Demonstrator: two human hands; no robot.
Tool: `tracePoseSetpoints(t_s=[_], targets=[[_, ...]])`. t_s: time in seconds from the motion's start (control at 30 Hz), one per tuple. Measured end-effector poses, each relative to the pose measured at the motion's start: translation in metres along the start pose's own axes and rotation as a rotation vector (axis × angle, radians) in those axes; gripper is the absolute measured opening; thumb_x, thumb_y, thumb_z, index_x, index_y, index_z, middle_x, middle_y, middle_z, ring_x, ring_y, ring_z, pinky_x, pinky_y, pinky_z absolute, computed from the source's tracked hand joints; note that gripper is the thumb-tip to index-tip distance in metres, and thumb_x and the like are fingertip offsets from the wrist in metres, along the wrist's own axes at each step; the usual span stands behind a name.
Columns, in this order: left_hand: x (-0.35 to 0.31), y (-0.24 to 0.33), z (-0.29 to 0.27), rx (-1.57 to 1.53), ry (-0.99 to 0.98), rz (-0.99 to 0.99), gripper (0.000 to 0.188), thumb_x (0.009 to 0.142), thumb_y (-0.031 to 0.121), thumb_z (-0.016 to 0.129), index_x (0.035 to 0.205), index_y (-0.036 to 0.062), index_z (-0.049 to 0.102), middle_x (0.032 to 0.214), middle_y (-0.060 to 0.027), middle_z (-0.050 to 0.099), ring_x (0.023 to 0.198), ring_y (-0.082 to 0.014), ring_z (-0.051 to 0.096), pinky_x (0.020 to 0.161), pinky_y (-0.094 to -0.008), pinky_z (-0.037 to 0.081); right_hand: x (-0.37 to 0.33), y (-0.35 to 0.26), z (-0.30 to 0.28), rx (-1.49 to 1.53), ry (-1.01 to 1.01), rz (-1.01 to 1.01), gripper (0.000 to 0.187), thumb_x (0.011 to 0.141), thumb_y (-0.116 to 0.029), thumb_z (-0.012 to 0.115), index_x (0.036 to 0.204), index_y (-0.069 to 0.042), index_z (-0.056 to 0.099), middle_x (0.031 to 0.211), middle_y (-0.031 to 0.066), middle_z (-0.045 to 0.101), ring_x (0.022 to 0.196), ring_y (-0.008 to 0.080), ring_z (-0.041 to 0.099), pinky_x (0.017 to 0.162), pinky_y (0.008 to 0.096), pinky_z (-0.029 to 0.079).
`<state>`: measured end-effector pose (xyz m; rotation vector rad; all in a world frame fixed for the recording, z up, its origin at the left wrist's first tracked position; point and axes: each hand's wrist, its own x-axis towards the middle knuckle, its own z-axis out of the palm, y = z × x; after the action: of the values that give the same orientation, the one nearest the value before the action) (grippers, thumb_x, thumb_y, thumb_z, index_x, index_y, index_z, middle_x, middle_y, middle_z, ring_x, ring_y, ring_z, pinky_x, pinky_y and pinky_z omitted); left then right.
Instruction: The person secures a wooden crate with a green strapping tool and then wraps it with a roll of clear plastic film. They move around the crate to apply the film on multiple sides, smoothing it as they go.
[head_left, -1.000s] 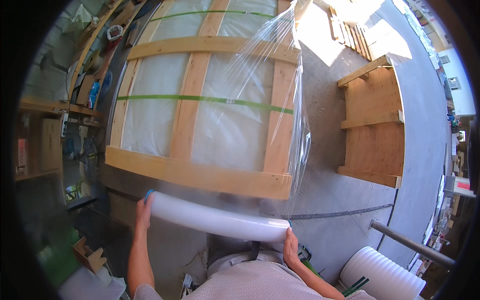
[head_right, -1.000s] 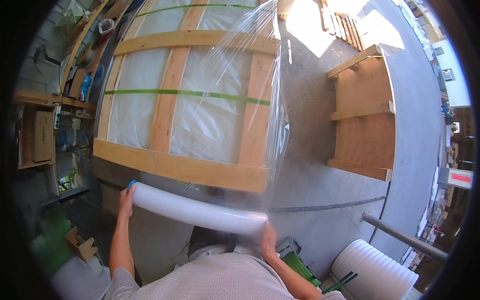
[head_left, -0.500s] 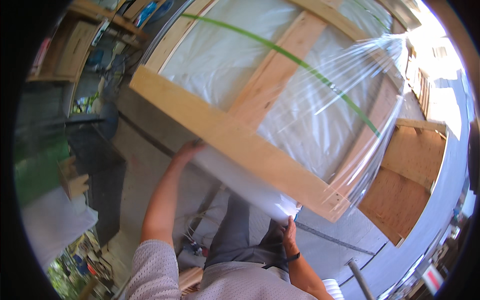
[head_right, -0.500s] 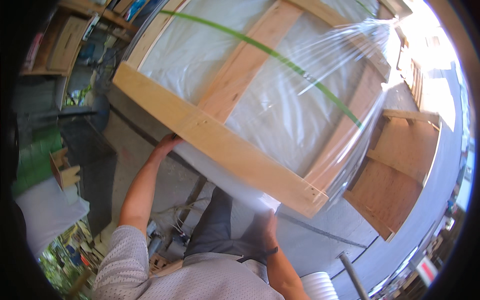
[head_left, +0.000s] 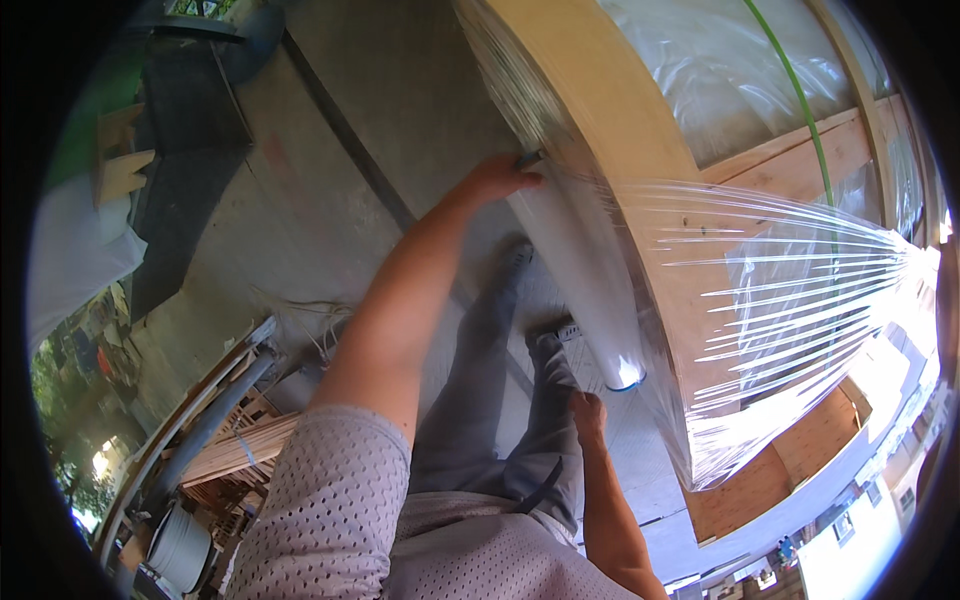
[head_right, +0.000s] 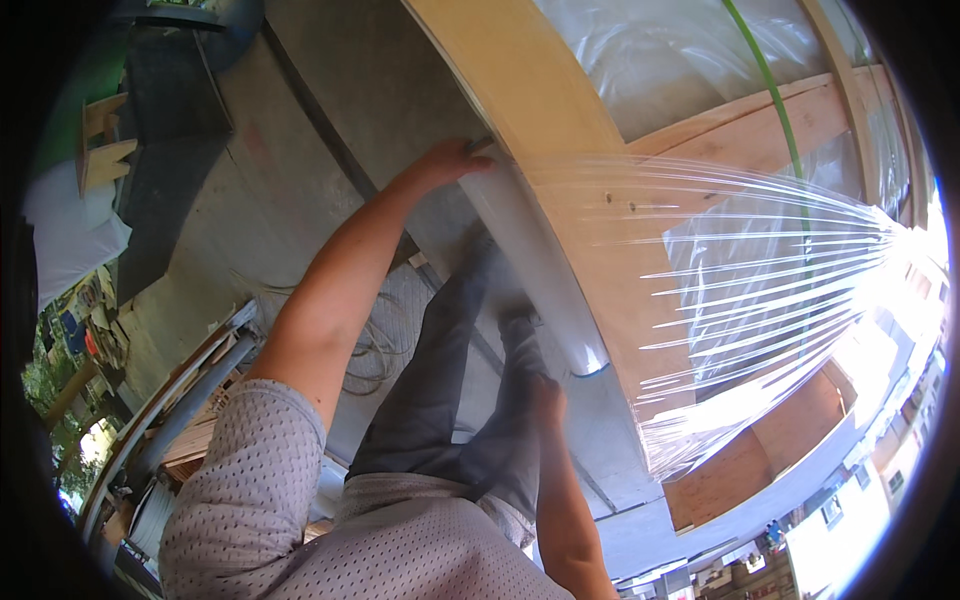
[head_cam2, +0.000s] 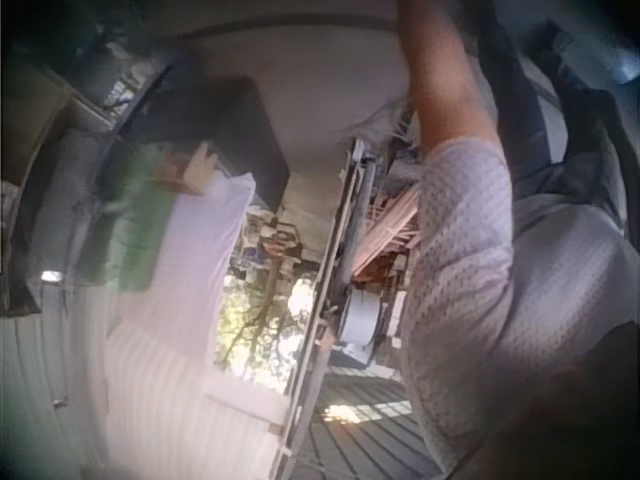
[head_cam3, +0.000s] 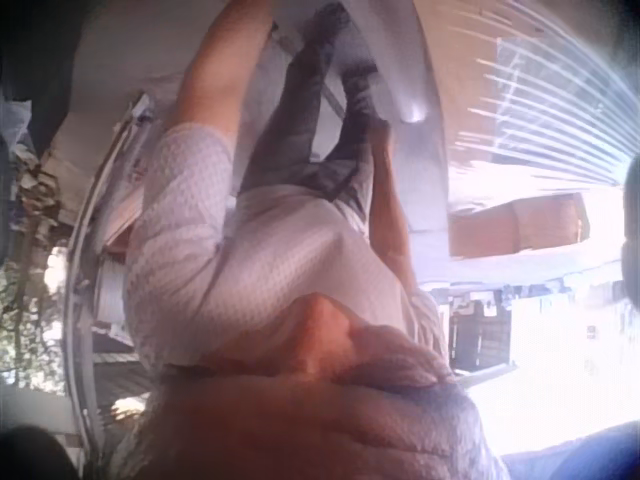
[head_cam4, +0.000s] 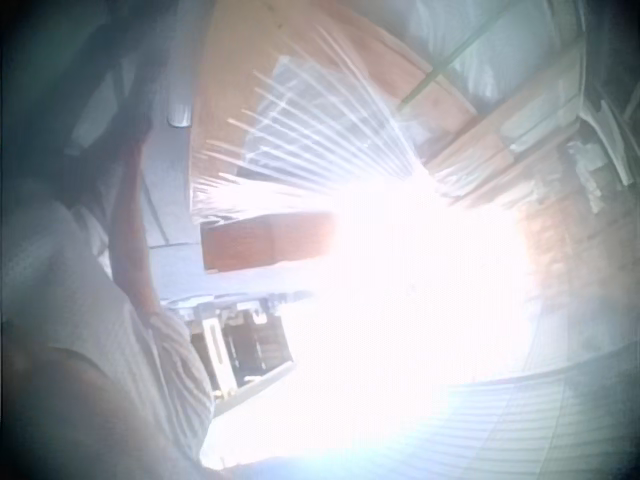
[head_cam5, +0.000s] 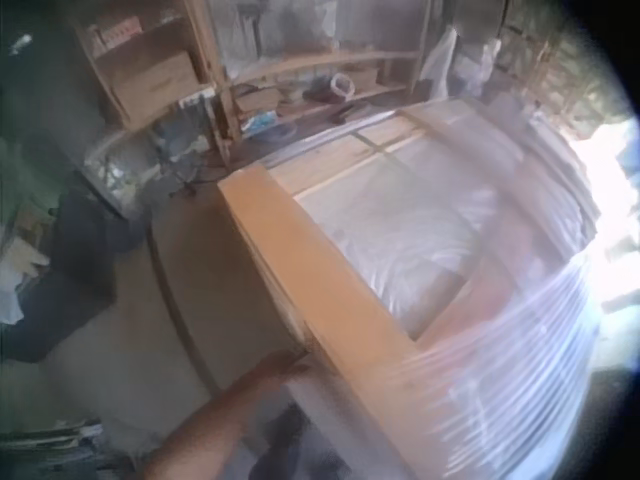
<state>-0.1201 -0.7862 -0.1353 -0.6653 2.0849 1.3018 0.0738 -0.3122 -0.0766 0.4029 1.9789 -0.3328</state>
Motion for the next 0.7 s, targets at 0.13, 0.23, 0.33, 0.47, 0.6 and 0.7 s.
tracePoseSetpoints(t_s=[0.13,0.23,0.33,0.47,0.6,0.7], targets=[[0.011,0.001,0.011,0.046,0.095,0.009,0.061,0.071,0.055,0.071,0.103,0.0029,0.068,0.094,-0.021,0.069,0.092,-0.0351,0.067,0.079,-0.0413,0.051,-0.031,-0.147,-0.038,0.258,0.195,-0.67,0.022,0.094,-0.019,0.056,0.102,-0.002,0.067,0.099,0.0079,0.067,0.095,0.0183,0.064,0.082,0.0304,0.048],[0.01,0.002,0.016,0.059,0.144,0.037,0.059,0.071,0.054,0.071,0.103,0.0042,0.069,0.097,-0.0221,0.068,0.094,-0.0357,0.066,0.081,-0.042,0.052,-0.031,-0.261,-0.064,0.303,0.124,-0.932,0.043,0.09,-0.022,0.063,0.127,-0.001,0.052,0.119,0.0128,0.064,0.115,0.0248,0.058,0.099,0.0328,0.041],[0.004,0.004,0.017,0.029,0.201,0.108,0.059,0.073,0.054,0.069,0.107,0.006,0.068,0.096,-0.022,0.068,0.092,-0.0362,0.067,0.08,-0.0425,0.052,0.0,-0.331,-0.078,0.143,0.149,-1.048,0.053,0.088,-0.023,0.064,0.133,-0.002,0.045,0.129,0.0195,0.057,0.123,0.0335,0.052,0.104,0.0387,0.038],[0.006,0.003,0.018,0.04,0.201,0.157,0.061,0.075,0.055,0.067,0.11,0.0053,0.067,0.094,-0.0213,0.068,0.091,-0.0357,0.066,0.08,-0.0428,0.051,0.024,-0.292,-0.086,-0.028,0.259,-0.991,0.056,0.086,-0.02,0.065,0.135,-0.002,0.044,0.135,0.0226,0.05,0.128,0.0362,0.047,0.106,0.0417,0.035],[0.02,-0.01,0.023,0.089,0.254,0.11,0.065,0.076,0.056,0.065,0.108,-0.0008,0.066,0.093,-0.0213,0.068,0.091,-0.0355,0.066,0.08,-0.0435,0.051,0.005,-0.173,-0.109,-0.079,0.19,-0.788,0.059,0.085,-0.019,0.067,0.138,-0.004,0.044,0.139,0.0207,0.048,0.131,0.0361,0.043,0.109,0.042,0.033],[0.028,-0.024,0.025,0.079,0.232,0.154,0.069,0.076,0.058,0.065,0.108,-0.0037,0.065,0.099,-0.023,0.067,0.096,-0.0362,0.065,0.083,-0.0435,0.05,-0.017,-0.094,-0.13,-0.16,0.23,-0.791,0.062,0.084,-0.023,0.068,0.139,-0.005,0.045,0.138,0.02,0.048,0.13,0.0367,0.043,0.109,0.0421,0.032]])
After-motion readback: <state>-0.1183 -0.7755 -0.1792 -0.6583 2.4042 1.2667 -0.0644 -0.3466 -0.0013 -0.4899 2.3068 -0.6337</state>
